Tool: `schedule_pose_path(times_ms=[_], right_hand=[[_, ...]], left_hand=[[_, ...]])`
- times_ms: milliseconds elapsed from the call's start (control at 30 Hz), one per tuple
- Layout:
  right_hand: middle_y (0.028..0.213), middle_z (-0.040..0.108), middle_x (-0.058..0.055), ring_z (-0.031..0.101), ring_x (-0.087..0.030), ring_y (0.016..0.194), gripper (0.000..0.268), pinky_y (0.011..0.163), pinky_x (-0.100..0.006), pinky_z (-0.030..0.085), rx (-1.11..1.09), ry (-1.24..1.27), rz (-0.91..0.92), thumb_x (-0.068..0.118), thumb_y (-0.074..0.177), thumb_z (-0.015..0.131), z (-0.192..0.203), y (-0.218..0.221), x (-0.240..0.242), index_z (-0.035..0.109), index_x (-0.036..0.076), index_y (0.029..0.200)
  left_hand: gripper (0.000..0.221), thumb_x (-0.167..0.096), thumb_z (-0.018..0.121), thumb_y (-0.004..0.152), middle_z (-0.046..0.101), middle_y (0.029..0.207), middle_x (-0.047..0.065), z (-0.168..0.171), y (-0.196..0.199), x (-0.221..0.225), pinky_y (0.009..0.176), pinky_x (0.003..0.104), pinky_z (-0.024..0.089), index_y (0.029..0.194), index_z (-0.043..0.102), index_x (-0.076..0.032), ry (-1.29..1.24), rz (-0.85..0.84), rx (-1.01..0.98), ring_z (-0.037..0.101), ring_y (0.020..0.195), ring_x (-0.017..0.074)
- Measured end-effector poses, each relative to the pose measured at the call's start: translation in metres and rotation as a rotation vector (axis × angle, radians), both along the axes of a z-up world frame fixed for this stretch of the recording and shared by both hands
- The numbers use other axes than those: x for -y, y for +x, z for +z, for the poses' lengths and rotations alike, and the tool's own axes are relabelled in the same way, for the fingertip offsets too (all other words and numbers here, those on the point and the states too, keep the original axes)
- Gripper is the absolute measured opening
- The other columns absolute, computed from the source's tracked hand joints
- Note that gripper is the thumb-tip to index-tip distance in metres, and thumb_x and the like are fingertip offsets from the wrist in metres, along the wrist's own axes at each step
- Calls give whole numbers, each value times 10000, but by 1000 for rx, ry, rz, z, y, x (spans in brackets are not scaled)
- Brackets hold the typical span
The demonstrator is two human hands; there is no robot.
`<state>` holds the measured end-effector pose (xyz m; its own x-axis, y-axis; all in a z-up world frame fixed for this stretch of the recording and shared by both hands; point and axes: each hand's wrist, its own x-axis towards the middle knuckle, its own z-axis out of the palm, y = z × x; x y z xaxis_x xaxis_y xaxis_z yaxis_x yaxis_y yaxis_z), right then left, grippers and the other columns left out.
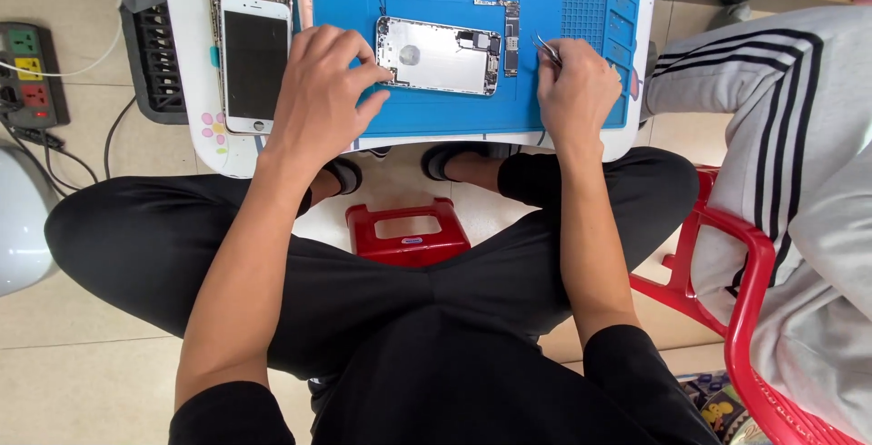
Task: The person sits cross-legged on a stool and repairs a disassembled smartphone on a blue work mat. They use tweezers to carefully place and adjust small internal components, including a metal bracket and ribbon cables, inside the phone's chassis.
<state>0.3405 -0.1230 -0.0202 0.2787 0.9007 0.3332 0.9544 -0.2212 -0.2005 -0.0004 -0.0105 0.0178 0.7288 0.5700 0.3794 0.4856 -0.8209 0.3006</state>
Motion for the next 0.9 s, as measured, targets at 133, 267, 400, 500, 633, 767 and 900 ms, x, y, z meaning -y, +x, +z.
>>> schedule_pose_path(times_ms=[133,267,400,500,633,767,900], right_hand=[[919,686,-55,604,-293,644,116,473,-430,385,142,-192,10,176,1048,681,9,-3,-8,625,98,984],[736,391,11,339,-137,678,151,642,-348,306,-612,-60,67,81,1097,529,41,-28,2,499,105,951],[699,582,-82,475,-98,528,140,483,-225,342,-1146,133,204,149,1077,520,30,-62,12,557,72,966],[745,634,-144,460,-83,521,84,464,-212,309,-1433,212,184,140,1049,541,11,-91,21,528,59,1031],[650,584,-77,434,-70,503,73,450,-218,339,-1294,196,200,98,1030,561,-1,-107,15,576,53,975],[642,538,-54,353,-57,499,99,438,-219,299,-1409,148,174,148,1049,549,-4,-116,18,576,67,998],[652,541,-67,340,-50,498,126,424,-215,288,-1461,173,162,186,1058,574,-8,-114,18,566,66,1020]], left_hand=[[145,-214,917,930,612,1015,26,-3,-1,4,953,440,461,1040,837,-164,-44,-1,36,567,1034,289],[175,-212,863,970,629,1026,42,-4,13,17,826,436,457,1098,810,-104,-252,38,227,577,995,267],[144,-184,796,968,722,962,10,-12,43,43,714,369,557,1112,792,-180,-599,37,576,683,840,212],[153,-226,807,981,773,945,13,-1,54,61,641,306,561,1119,786,-161,-818,1,715,719,771,175],[117,-157,817,935,786,890,13,3,58,59,649,290,557,1051,803,-164,-847,-14,688,737,764,173],[119,-171,821,928,799,880,-6,-2,56,60,703,256,550,1045,807,-161,-991,42,694,729,798,125],[86,-143,800,916,794,846,1,2,53,58,720,262,553,1000,811,-160,-1001,28,632,739,823,143]])
